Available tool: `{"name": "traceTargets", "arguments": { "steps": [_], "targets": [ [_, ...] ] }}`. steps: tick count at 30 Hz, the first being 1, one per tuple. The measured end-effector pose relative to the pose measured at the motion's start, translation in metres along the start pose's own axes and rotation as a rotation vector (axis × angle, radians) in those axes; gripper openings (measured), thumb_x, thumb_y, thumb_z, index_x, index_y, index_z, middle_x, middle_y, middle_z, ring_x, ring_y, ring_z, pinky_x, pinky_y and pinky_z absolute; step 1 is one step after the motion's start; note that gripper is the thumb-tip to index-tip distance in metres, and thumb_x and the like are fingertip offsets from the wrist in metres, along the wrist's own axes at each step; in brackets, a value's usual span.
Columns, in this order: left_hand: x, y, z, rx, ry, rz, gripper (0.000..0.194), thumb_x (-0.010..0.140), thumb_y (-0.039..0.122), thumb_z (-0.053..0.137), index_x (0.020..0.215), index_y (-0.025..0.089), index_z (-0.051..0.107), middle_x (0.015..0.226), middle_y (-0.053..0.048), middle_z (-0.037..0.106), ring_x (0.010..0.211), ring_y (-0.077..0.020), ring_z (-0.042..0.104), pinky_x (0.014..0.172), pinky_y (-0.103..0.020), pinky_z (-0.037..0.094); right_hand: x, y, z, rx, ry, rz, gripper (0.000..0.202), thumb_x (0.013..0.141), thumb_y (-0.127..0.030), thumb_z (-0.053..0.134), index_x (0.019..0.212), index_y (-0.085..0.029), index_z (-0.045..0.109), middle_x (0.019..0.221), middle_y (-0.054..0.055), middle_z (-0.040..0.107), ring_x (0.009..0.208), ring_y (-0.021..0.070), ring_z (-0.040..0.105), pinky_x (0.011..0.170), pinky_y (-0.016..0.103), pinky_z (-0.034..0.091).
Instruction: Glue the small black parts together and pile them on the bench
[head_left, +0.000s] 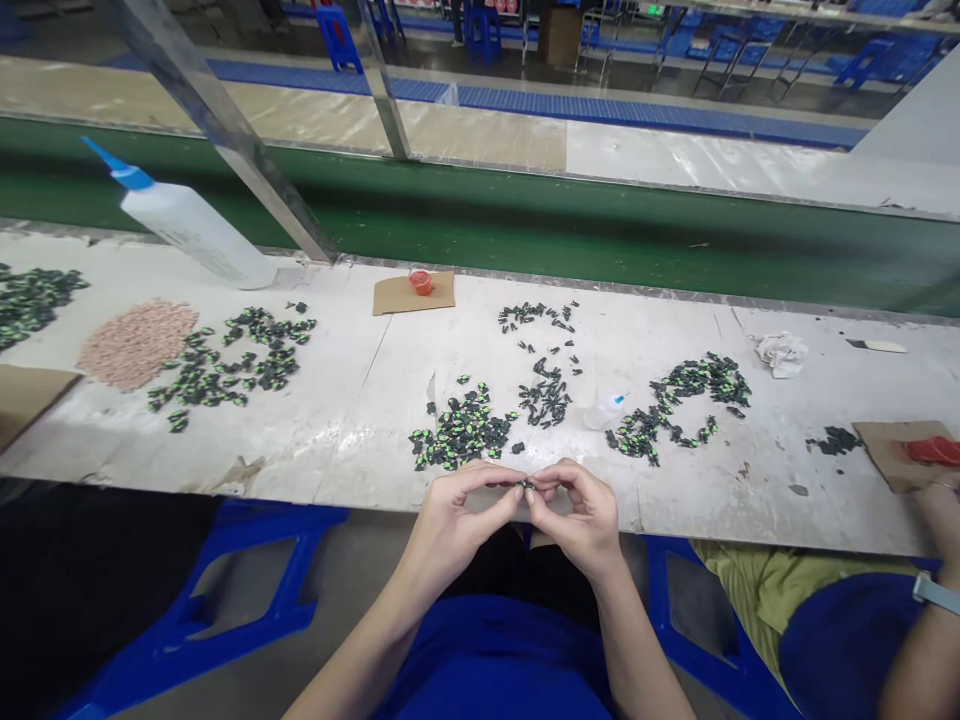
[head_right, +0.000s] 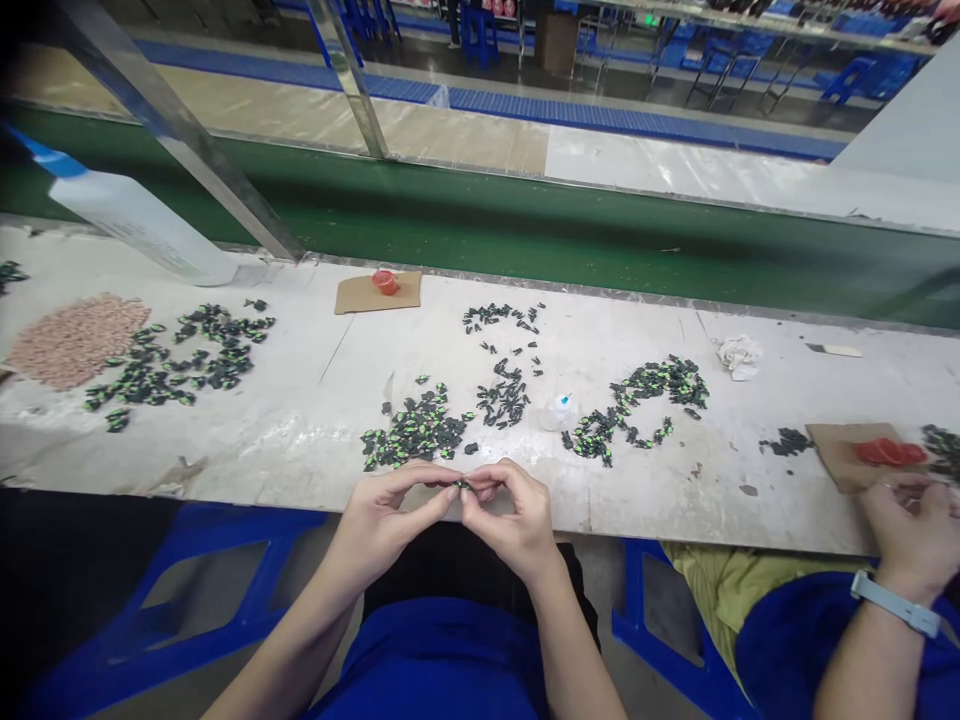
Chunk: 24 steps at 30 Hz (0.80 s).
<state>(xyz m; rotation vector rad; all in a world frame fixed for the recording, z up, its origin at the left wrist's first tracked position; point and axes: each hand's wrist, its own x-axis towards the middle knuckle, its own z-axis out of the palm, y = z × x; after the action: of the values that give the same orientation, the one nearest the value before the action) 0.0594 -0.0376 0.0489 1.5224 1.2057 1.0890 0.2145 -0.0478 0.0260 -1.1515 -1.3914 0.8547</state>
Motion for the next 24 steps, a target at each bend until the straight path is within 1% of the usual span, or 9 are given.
{"name": "traceTargets", "arguments": {
  "steps": [2,5,10,14,17,19,22,24],
  "targets": [
    [-0.001,0.001,0.0,0.023,0.0,0.014,0.01,0.077,0.019,0.067,0.08,0.02,0.076,0.079,-0.004,0.076,0.076,-0.0182,0.07,0.071,-0.028,0.058,-0.001,-0.001,0.001,-0.002,0.003,-0.014,0.009,0.072,-0.015,0.066,0.079,-0.022,0.065,0.066,0.0,0.068,0.054,0.0112,0.061,0.052,0.022,0.054],
    [-0.002,0.0,0.0,0.046,0.008,0.042,0.01,0.077,0.018,0.067,0.081,0.02,0.076,0.08,-0.005,0.076,0.076,-0.0184,0.07,0.071,-0.029,0.058,-0.001,-0.001,0.002,0.011,0.006,0.011,0.008,0.071,-0.016,0.065,0.077,-0.022,0.063,0.065,0.0,0.066,0.053,0.0108,0.059,0.051,0.022,0.052],
    [-0.002,-0.006,0.004,0.073,0.017,0.083,0.011,0.081,0.019,0.065,0.085,0.02,0.075,0.082,-0.005,0.075,0.079,-0.0191,0.069,0.072,-0.03,0.058,0.0,0.003,0.003,0.091,0.025,0.162,0.011,0.071,-0.018,0.067,0.082,-0.02,0.067,0.068,0.001,0.066,0.057,0.011,0.061,0.054,0.021,0.053],
    [0.0,-0.011,0.004,0.144,-0.01,0.213,0.016,0.086,0.016,0.061,0.095,0.021,0.073,0.089,-0.006,0.075,0.083,-0.0183,0.068,0.074,-0.03,0.057,0.003,0.005,0.001,0.156,0.012,0.2,0.011,0.072,-0.02,0.068,0.082,-0.02,0.072,0.074,0.002,0.068,0.064,0.0121,0.064,0.061,0.023,0.056],
    [0.001,-0.012,0.004,0.222,0.015,0.275,0.019,0.088,0.013,0.057,0.101,0.019,0.07,0.086,-0.005,0.074,0.079,-0.0171,0.067,0.072,-0.029,0.056,0.003,0.006,0.0,0.19,0.001,0.215,0.012,0.072,-0.02,0.071,0.084,-0.02,0.074,0.077,0.003,0.069,0.065,0.0125,0.064,0.063,0.024,0.058],
    [0.001,-0.011,0.003,0.266,0.04,0.295,0.018,0.088,0.012,0.057,0.099,0.019,0.069,0.084,-0.005,0.073,0.077,-0.0166,0.067,0.069,-0.028,0.056,0.002,0.005,-0.001,0.202,0.0,0.234,0.014,0.071,-0.022,0.072,0.085,-0.02,0.074,0.078,0.003,0.07,0.065,0.013,0.065,0.063,0.025,0.059],
    [0.002,-0.007,0.002,0.302,0.027,0.377,0.016,0.089,0.012,0.055,0.093,0.02,0.069,0.082,-0.004,0.074,0.075,-0.0165,0.066,0.068,-0.028,0.056,0.001,0.003,-0.001,0.212,0.005,0.259,0.018,0.071,-0.023,0.072,0.088,-0.019,0.074,0.081,0.005,0.073,0.067,0.0147,0.068,0.066,0.028,0.061],
    [0.002,-0.005,0.0,0.308,0.014,0.431,0.018,0.09,0.011,0.054,0.093,0.02,0.069,0.08,-0.004,0.074,0.074,-0.0162,0.065,0.067,-0.028,0.055,0.0,0.002,-0.002,0.213,0.008,0.269,0.019,0.071,-0.023,0.072,0.089,-0.019,0.073,0.08,0.005,0.074,0.068,0.0157,0.069,0.068,0.029,0.061]
  ]
}}
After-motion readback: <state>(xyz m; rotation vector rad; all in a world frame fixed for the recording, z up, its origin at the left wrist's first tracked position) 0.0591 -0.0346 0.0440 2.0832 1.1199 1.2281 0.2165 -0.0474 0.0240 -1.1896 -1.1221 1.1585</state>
